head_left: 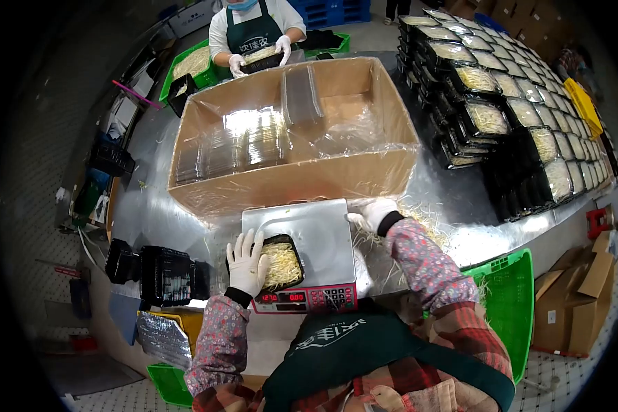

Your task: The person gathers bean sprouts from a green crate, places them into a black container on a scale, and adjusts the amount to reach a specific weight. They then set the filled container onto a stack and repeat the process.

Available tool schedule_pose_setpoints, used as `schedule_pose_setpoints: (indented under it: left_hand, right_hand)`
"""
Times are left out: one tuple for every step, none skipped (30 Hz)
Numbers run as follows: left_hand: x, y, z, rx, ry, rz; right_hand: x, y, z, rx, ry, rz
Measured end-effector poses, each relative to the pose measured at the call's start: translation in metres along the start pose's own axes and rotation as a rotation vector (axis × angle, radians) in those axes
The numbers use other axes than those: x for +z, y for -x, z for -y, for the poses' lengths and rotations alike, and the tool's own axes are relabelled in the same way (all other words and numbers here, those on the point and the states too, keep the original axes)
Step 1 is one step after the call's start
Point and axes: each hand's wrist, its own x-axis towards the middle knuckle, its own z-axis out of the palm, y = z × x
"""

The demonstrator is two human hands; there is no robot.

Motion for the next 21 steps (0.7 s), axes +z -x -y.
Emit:
schedule_pose_setpoints:
  left_hand:
    - [0.002,-0.006,-0.003,0.016,0.003,-0.004]
    - [0.004,-0.014,-0.008,0.025,0.005,-0.010]
    - [0.006,-0.021,-0.014,0.031,0.005,-0.013]
    - [0.005,-0.032,-0.025,0.028,0.036,-0.031]
    - [0.008,-0.041,-0.033,0.022,0.038,-0.023]
    - [0.011,-0.050,-0.041,0.017,0.039,-0.015]
    - [0.010,-0.058,-0.049,0.021,0.074,-0.041]
    - [0.008,-0.065,-0.057,0.022,0.110,-0.068]
    - [-0.001,-0.070,-0.064,0.024,0.168,-0.081]
    - [-0.010,-0.072,-0.070,0.035,0.194,-0.118]
    - [-0.021,-0.074,-0.073,0.035,0.217,-0.168]
    - [-0.029,-0.074,-0.072,0.031,0.240,-0.214]
    - [-0.034,-0.071,-0.065,0.041,0.352,-0.300]
    - [-0.039,-0.067,-0.057,0.049,0.461,-0.395]
    - [-0.050,-0.060,-0.055,-0.007,0.582,-0.469]
    - [-0.055,-0.052,-0.044,-0.059,0.639,-0.514]
    - [-0.058,-0.042,-0.033,-0.113,0.701,-0.557]
    - [-0.062,-0.033,-0.023,-0.162,0.764,-0.600]
    - [-0.072,-0.024,-0.019,-0.256,0.891,-0.621]
    - [-0.082,-0.016,-0.016,-0.349,1.020,-0.644]
    - [-0.084,-0.010,-0.008,-0.361,1.088,-0.693]
  right_hand:
    - [-0.027,0.016,0.001,-0.057,-0.044,-0.157]
    - [-0.055,0.017,0.002,-0.058,-0.096,-0.183]
    - [-0.082,0.014,0.009,-0.016,-0.209,-0.280]
    - [-0.101,0.004,0.014,0.026,-0.327,-0.373]
    - [-0.112,-0.014,0.011,0.053,-0.355,-0.498]
    - [-0.122,-0.034,0.005,0.080,-0.385,-0.624]
    - [-0.122,-0.062,-0.007,0.079,-0.280,-0.697]
    - [-0.120,-0.087,-0.020,0.075,-0.173,-0.769]
    - [-0.125,-0.103,-0.026,0.170,-0.039,-0.589]
    - [-0.127,-0.115,-0.028,0.258,0.096,-0.404]
    - [-0.137,-0.114,-0.025,0.203,0.094,-0.285]
    - [-0.144,-0.112,-0.023,0.146,0.092,-0.159]
    - [-0.131,-0.129,-0.033,0.193,0.139,-0.206]
    - [-0.119,-0.146,-0.043,0.235,0.188,-0.257]
    - [-0.117,-0.150,-0.051,0.224,0.186,-0.299]
    - [-0.120,-0.150,-0.055,0.216,0.183,-0.344]
    - [-0.130,-0.139,-0.049,0.203,0.205,-0.374]
    - [-0.149,-0.120,-0.041,0.195,0.226,-0.408]
    - [-0.166,-0.107,-0.038,0.162,0.206,-0.489]
    - [-0.183,-0.094,-0.031,0.131,0.186,-0.570]
    - [-0.196,-0.075,-0.021,0.084,0.150,-0.768]
